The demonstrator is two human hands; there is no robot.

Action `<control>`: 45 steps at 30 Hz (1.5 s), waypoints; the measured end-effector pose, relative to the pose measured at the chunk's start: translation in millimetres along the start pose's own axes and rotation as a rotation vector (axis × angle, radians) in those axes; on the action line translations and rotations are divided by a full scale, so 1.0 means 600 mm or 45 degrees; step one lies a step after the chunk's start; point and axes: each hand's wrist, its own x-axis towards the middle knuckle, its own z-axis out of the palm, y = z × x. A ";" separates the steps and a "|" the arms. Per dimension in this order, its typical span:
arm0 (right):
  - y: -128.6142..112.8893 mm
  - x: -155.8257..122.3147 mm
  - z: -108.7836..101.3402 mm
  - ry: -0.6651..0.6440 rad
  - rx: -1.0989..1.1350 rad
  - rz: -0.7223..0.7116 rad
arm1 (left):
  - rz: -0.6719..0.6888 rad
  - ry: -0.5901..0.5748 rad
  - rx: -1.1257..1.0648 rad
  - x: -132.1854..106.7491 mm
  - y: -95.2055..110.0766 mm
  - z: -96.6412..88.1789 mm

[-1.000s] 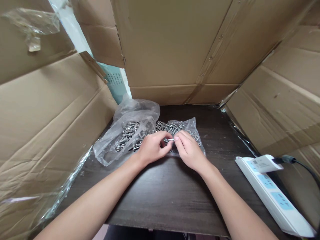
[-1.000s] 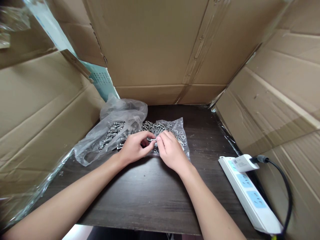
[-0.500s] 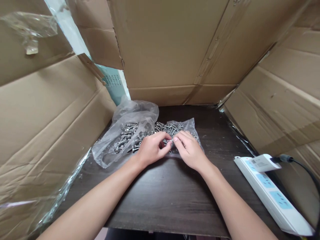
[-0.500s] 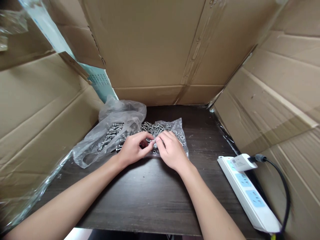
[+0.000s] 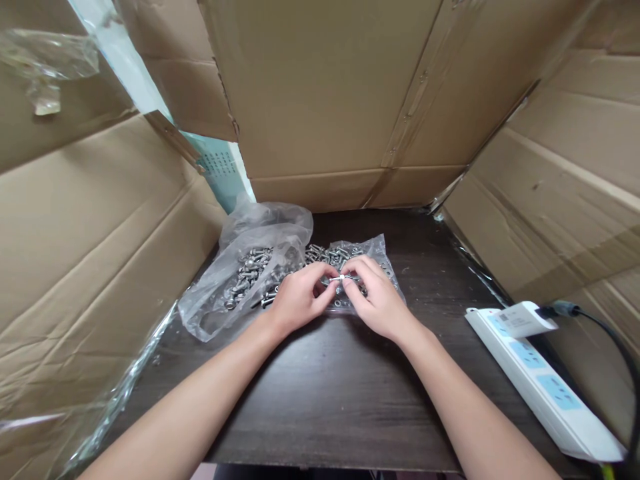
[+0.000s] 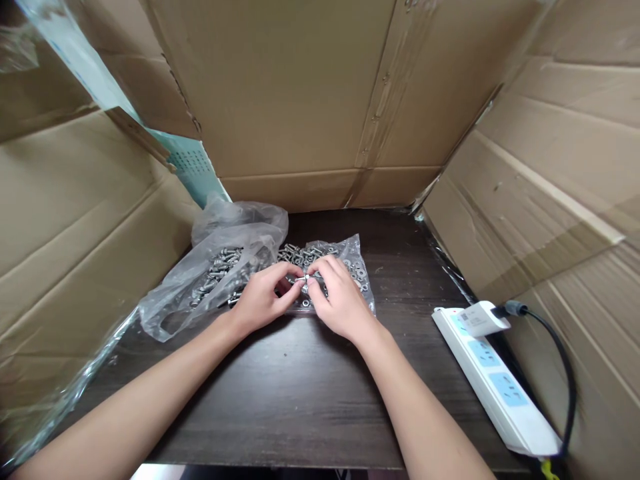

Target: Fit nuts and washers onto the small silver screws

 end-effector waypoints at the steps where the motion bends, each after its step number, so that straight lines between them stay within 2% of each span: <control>1: 0.000 0.000 0.000 0.004 0.000 -0.006 | -0.005 -0.001 -0.009 0.000 -0.001 0.000; 16: 0.001 0.000 -0.002 0.066 -0.055 -0.058 | -0.028 -0.009 0.075 0.002 0.002 -0.003; 33: 0.006 0.001 -0.004 0.026 -0.036 -0.024 | -0.055 -0.014 0.080 0.002 -0.003 0.002; 45: 0.007 -0.001 0.000 -0.048 -0.138 0.040 | -0.042 -0.037 0.057 0.005 -0.009 0.002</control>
